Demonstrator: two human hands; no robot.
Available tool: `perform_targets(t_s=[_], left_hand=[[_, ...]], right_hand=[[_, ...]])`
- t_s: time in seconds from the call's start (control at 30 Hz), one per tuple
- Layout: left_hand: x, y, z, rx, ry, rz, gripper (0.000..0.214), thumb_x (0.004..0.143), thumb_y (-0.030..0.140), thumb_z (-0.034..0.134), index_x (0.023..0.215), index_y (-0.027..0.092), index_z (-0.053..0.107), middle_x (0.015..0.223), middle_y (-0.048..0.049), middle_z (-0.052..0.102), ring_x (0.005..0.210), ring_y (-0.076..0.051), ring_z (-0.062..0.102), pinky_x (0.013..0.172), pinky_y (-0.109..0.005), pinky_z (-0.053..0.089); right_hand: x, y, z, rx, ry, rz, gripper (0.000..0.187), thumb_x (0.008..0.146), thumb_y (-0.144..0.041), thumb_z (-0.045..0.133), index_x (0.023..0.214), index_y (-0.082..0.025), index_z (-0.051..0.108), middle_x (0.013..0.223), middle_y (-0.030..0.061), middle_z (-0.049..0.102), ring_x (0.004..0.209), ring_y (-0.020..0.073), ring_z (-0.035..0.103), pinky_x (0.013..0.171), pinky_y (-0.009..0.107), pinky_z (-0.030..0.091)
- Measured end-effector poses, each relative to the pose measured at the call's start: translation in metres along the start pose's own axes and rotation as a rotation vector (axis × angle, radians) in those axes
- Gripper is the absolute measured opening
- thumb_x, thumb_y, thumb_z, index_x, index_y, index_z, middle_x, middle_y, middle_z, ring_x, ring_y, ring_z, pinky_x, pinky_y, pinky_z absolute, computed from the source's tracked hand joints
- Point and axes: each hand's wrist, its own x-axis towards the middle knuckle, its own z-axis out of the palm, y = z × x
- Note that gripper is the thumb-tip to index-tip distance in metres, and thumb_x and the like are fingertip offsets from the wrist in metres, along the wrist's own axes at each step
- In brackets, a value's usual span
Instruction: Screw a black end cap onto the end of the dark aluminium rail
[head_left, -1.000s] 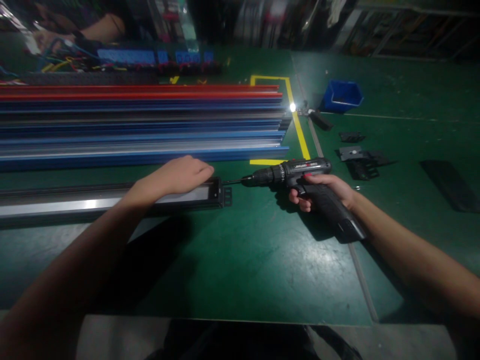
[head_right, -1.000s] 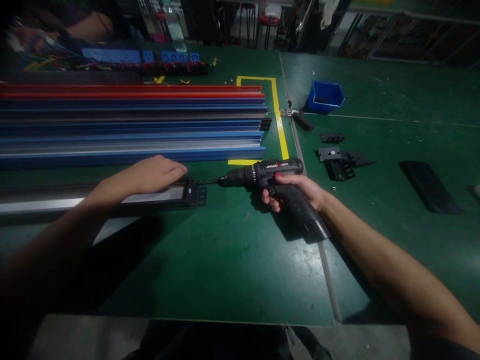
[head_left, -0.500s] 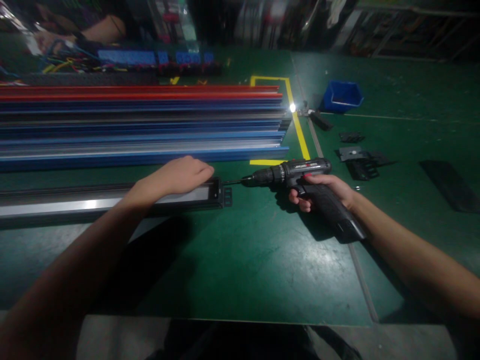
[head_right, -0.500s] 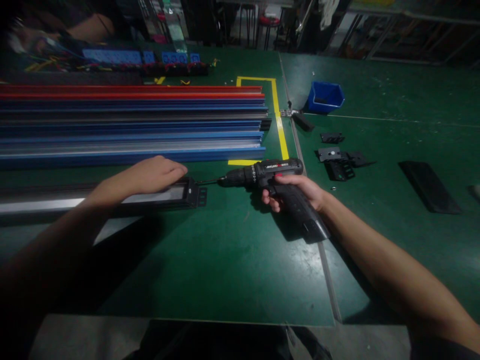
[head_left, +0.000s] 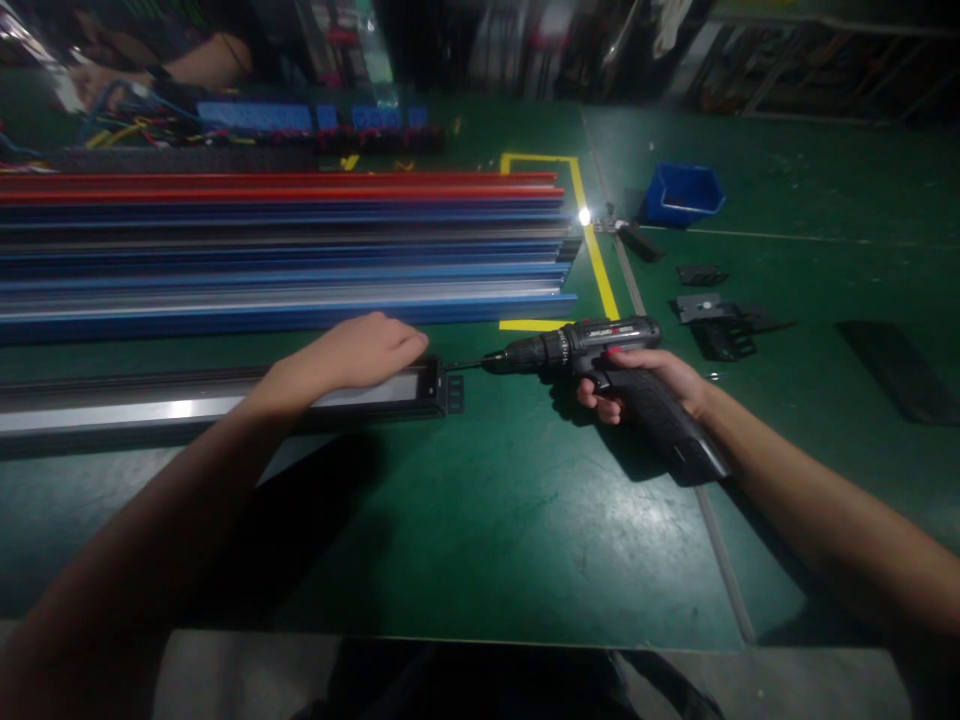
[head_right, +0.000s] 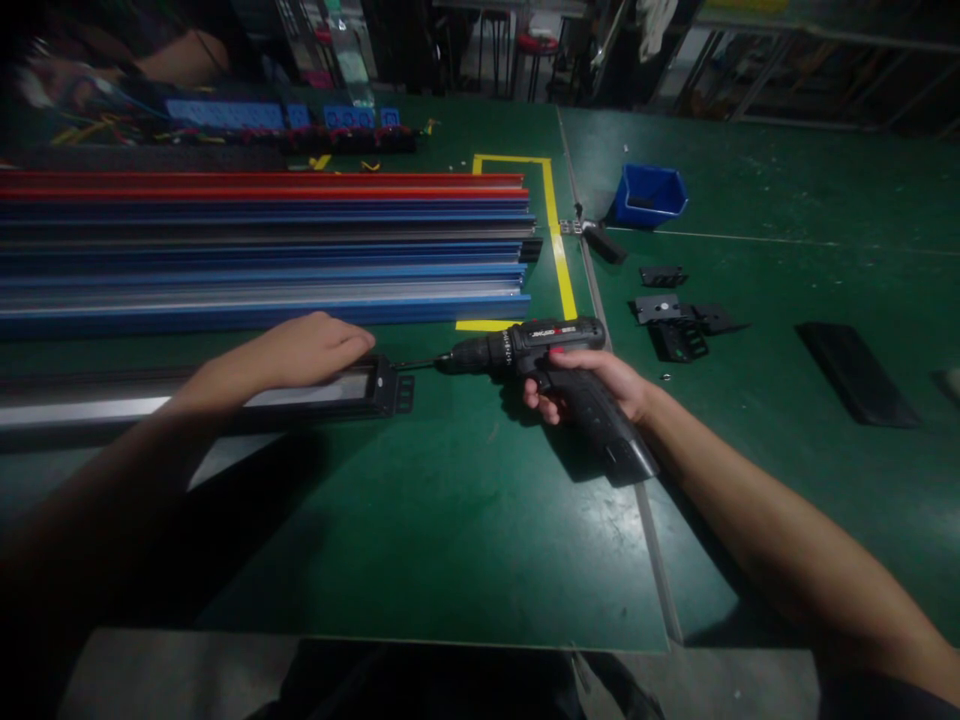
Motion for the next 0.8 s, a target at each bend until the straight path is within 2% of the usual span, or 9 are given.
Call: perform_targets(t_s=[0.33,0.8], left_hand=[[0.0009,-0.0048,0.0035,0.013,-0.002,0.018,0.045,0.103,0.037,0.030,0.089,0.024,0.070,0.091,-0.0067,0.075,0.078,-0.022,0.063,0.069,-0.034,0.038],[-0.0005,-0.0032,0.0016,-0.016,0.007,0.021,0.045,0.105,0.039,0.029,0.088,0.024,0.068,0.093,-0.0064,0.076,0.080,-0.022,0.065,0.068,-0.034,0.038]], right_hand=[[0.0002,-0.0006,0.0003,-0.007,-0.016,0.003,0.044,0.098,-0.038,0.073,0.117,0.001,0.067,0.106,0.0189,0.076,0.084,0.0188,0.073,0.079,0.029,0.062],[-0.0008,-0.0003,0.0010,-0.005,0.041,0.013,0.041,0.097,-0.038,0.072,0.120,-0.004,0.064,0.105,0.0180,0.074,0.083,0.0180,0.069,0.077,0.028,0.058]])
